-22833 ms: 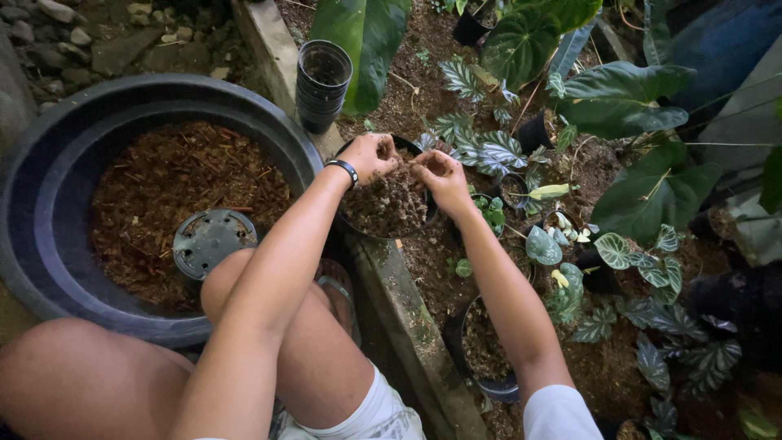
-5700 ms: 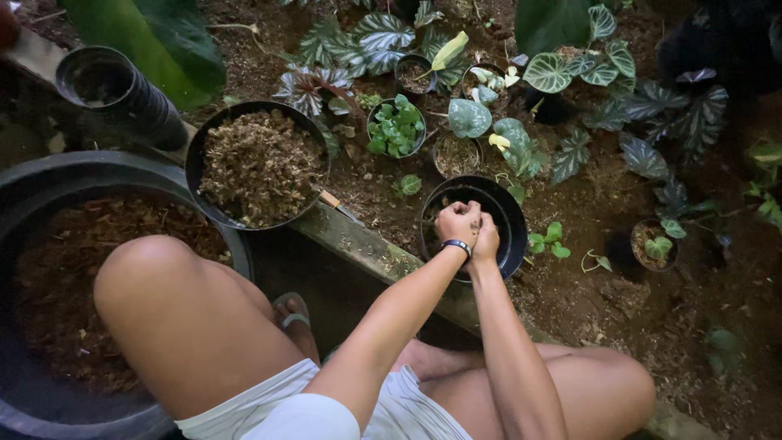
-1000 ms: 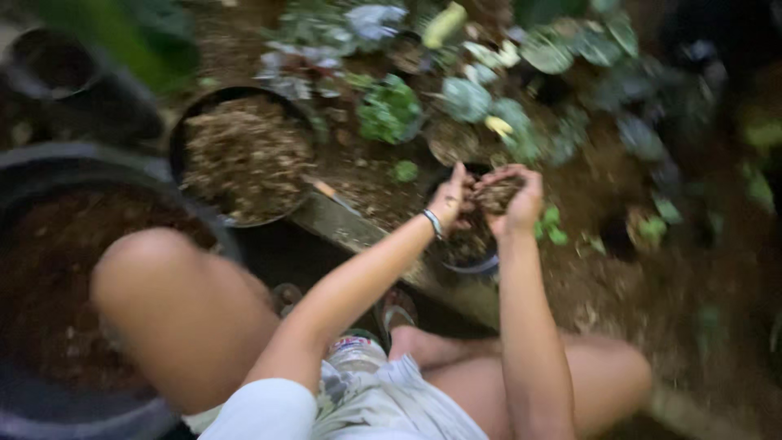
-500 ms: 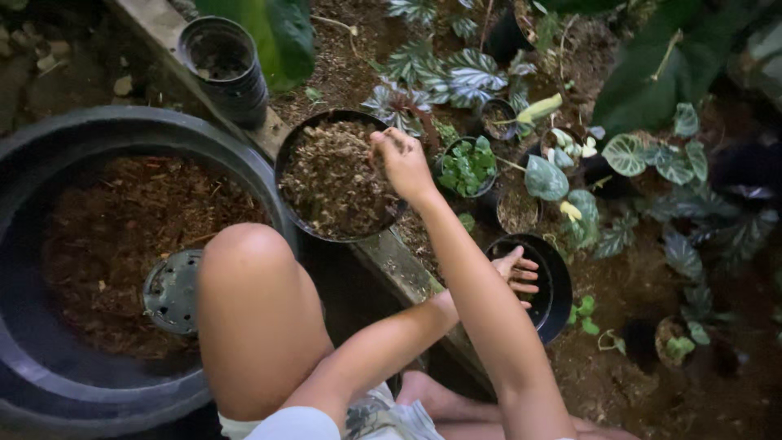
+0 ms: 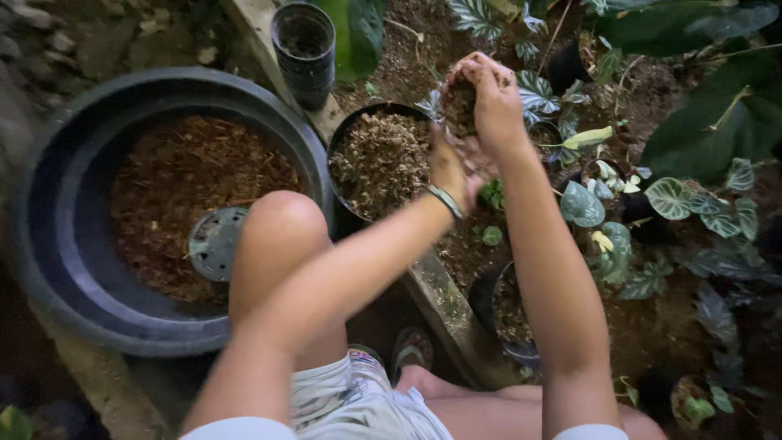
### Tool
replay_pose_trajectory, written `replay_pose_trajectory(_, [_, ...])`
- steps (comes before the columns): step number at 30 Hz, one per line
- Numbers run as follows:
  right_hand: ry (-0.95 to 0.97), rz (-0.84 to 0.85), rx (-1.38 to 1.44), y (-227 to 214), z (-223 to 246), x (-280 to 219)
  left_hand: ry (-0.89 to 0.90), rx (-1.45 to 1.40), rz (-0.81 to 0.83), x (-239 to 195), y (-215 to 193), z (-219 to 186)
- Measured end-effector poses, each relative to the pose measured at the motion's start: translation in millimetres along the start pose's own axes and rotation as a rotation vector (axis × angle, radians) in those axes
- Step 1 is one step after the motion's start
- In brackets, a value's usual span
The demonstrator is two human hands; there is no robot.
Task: The person scoops soil from a large tub and places it into a small black pot, then presses the soil down with both hands. The person repeats this process, adding more soil and compacting it inside the pot.
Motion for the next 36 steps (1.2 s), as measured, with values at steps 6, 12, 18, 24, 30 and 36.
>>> replay_pose_trajectory(6, [-0.346, -0.035, -0.012, 42, -35, 1, -0.175, 0.492, 0.182, -12, 30, -139])
replay_pose_trajectory(12, [-0.464, 0.147, -0.255, 67, -66, -20, -0.23, 0.668, 0.229, 2, -26, -152])
replay_pose_trajectory(18, [-0.406, 0.22, -0.604, 66, -73, -37, -0.075, 1.186, 0.106, 48, -85, -143])
replay_pose_trajectory(24, [-0.37, 0.218, -0.552, 46, -94, -32, 0.231, 1.745, 0.346, 37, -65, -145])
replay_pose_trajectory(30, [-0.295, 0.207, -0.513, 31, -107, -19, -0.088, 1.806, 0.226, -8, -28, -159])
replay_pose_trajectory(36, [-0.207, 0.252, -0.506, 29, -90, -19, 0.334, 2.121, 0.411, -10, -13, -171])
Point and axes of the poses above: each hand's wrist, its own x-axis towards the middle knuckle, its own y-axis out of the palm, z = x × y, the point moved 4 cm from there along x, towards the middle knuckle, and after that the axes turned 2 degrees about z, right-handed, at the moved point
